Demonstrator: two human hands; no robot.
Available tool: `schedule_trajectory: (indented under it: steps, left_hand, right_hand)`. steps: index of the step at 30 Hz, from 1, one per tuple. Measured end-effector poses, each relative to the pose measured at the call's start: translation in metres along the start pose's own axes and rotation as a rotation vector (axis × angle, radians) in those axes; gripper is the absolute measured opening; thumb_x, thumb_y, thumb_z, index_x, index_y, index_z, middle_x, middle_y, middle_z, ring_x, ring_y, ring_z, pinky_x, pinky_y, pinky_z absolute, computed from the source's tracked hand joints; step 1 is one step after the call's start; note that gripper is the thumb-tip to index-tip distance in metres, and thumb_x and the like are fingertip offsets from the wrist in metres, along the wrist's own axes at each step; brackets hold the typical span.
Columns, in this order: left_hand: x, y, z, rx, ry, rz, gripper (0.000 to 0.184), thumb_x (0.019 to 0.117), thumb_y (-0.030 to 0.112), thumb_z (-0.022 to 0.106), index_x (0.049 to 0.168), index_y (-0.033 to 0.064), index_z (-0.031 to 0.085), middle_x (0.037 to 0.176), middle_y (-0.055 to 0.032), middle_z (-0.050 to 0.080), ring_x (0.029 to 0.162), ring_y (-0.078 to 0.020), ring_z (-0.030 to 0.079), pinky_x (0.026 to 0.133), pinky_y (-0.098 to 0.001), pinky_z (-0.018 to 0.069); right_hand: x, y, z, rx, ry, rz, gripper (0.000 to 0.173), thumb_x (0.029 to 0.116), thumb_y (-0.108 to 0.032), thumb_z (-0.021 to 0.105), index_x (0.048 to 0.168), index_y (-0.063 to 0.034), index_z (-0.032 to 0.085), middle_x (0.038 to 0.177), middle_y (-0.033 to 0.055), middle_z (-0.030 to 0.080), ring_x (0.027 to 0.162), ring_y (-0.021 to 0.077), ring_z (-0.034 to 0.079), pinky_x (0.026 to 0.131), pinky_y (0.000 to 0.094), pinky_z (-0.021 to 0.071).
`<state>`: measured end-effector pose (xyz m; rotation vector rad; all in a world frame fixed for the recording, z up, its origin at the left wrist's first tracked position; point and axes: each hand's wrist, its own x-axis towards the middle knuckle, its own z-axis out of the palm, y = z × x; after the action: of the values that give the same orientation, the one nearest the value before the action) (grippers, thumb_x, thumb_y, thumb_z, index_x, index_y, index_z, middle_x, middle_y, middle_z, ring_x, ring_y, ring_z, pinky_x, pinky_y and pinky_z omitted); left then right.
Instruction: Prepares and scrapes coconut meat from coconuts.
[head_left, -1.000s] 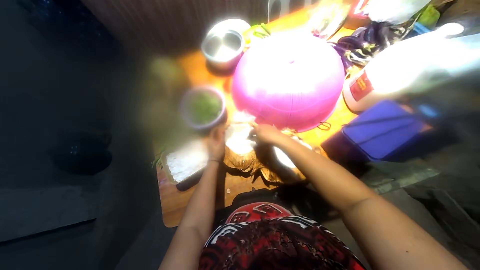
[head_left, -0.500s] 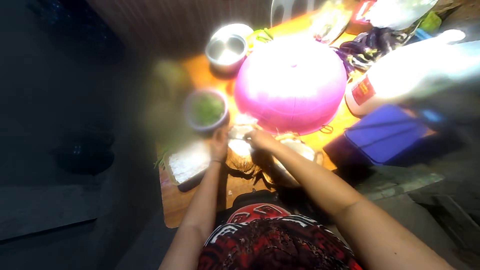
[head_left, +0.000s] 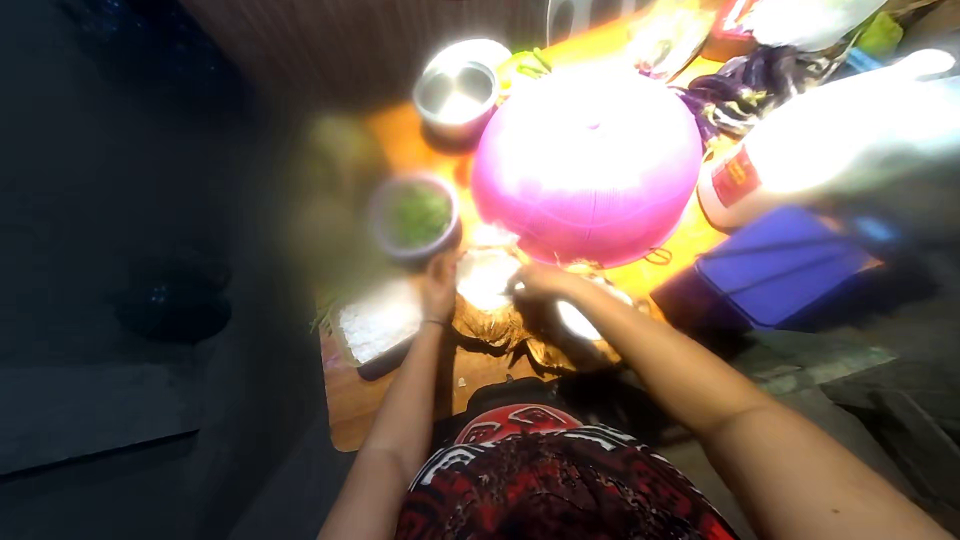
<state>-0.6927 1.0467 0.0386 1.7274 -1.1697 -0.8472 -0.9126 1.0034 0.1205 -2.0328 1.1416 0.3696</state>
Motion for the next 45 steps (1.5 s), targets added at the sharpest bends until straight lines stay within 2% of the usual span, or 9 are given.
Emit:
schedule_trajectory:
  steps: [7,14,17,20,24,29,37,41,45]
  left_hand:
    - [0.002,0.003,0.004,-0.043,0.0,0.021,0.047,0.1035,0.025,0.061,0.145,0.004,0.053,0.124,-0.0203,0.067,0.107,-0.0248,0.068,0.097,-0.0442,0.0531]
    - [0.002,0.001,0.005,-0.029,0.003,0.016,0.043,0.1038,0.028,0.061,0.142,0.0074,0.056,0.107,-0.0156,0.07,0.086,-0.0202,0.067,0.082,-0.0411,0.0554]
    - [0.003,0.005,0.003,0.008,-0.022,0.026,0.046,0.1041,0.028,0.06,0.144,0.0064,0.054,0.117,-0.0198,0.069,0.099,-0.0262,0.069,0.092,-0.0466,0.0546]
    - [0.002,0.004,0.002,0.002,-0.027,0.025,0.048,0.1044,0.028,0.06,0.146,0.0046,0.052,0.127,-0.0206,0.067,0.111,-0.0276,0.068,0.1,-0.0469,0.0522]
    - [0.002,0.007,0.003,0.04,-0.017,0.012,0.047,0.1046,0.031,0.059,0.145,0.0071,0.054,0.124,-0.0191,0.068,0.109,-0.0277,0.069,0.098,-0.0481,0.0529]
    - [0.005,0.011,0.002,0.067,-0.033,-0.021,0.05,0.1041,0.032,0.06,0.147,0.0084,0.052,0.121,-0.0219,0.069,0.108,-0.0329,0.069,0.098,-0.0531,0.0524]
    - [0.003,0.015,0.002,0.078,-0.018,-0.078,0.049,0.1046,0.037,0.059,0.146,0.0117,0.053,0.117,-0.0207,0.07,0.105,-0.033,0.069,0.095,-0.0543,0.0526]
    - [0.004,0.017,0.003,0.067,-0.03,-0.073,0.049,0.1044,0.035,0.06,0.147,0.0117,0.052,0.12,-0.0206,0.069,0.108,-0.0318,0.069,0.097,-0.0524,0.0522]
    - [0.003,0.007,0.003,0.044,-0.012,-0.049,0.049,0.1049,0.033,0.059,0.147,0.0083,0.051,0.119,-0.0212,0.069,0.105,-0.0311,0.069,0.096,-0.0509,0.053]
  right_hand:
    - [0.016,0.005,0.002,0.246,0.216,-0.132,0.024,0.1048,-0.016,0.058,0.119,-0.0044,0.074,0.117,0.0223,0.07,0.113,0.0378,0.066,0.1,0.0605,0.0481]
    - [-0.01,-0.001,-0.021,-0.096,-0.022,0.105,0.023,0.1007,-0.025,0.065,0.116,-0.0114,0.075,0.119,0.0208,0.07,0.116,0.0433,0.064,0.091,0.0711,0.0475]
    - [0.011,0.005,-0.01,0.083,0.186,-0.033,0.026,0.1051,-0.024,0.058,0.118,-0.0093,0.076,0.119,0.0214,0.071,0.117,0.0409,0.065,0.099,0.0661,0.0476]
    - [0.021,0.002,0.008,0.107,0.161,-0.082,0.027,0.1052,-0.023,0.058,0.121,-0.0082,0.074,0.12,0.0221,0.071,0.118,0.0418,0.065,0.1,0.067,0.0473]
    - [-0.006,-0.016,-0.023,-0.175,-0.022,0.189,0.023,0.0997,-0.024,0.066,0.116,-0.0102,0.074,0.12,0.0217,0.07,0.116,0.0447,0.064,0.09,0.0714,0.0483]
    - [0.013,-0.017,-0.011,-0.015,0.221,0.101,0.026,0.1049,-0.02,0.057,0.124,-0.0134,0.073,0.12,0.0223,0.07,0.117,0.0447,0.065,0.093,0.0694,0.049]
    - [-0.014,-0.024,-0.008,-0.204,0.041,0.154,0.023,0.1015,-0.023,0.063,0.118,-0.0103,0.073,0.119,0.0206,0.07,0.116,0.0428,0.065,0.091,0.0683,0.0498]
    - [-0.001,-0.032,0.009,-0.08,0.227,0.142,0.025,0.1008,-0.014,0.06,0.123,-0.0137,0.072,0.115,0.0212,0.072,0.112,0.0429,0.067,0.092,0.0664,0.0515]
    - [0.0,-0.032,0.025,-0.159,0.16,0.09,0.027,0.1022,-0.024,0.06,0.126,-0.0152,0.07,0.11,0.0187,0.073,0.107,0.0409,0.069,0.087,0.0636,0.0529]
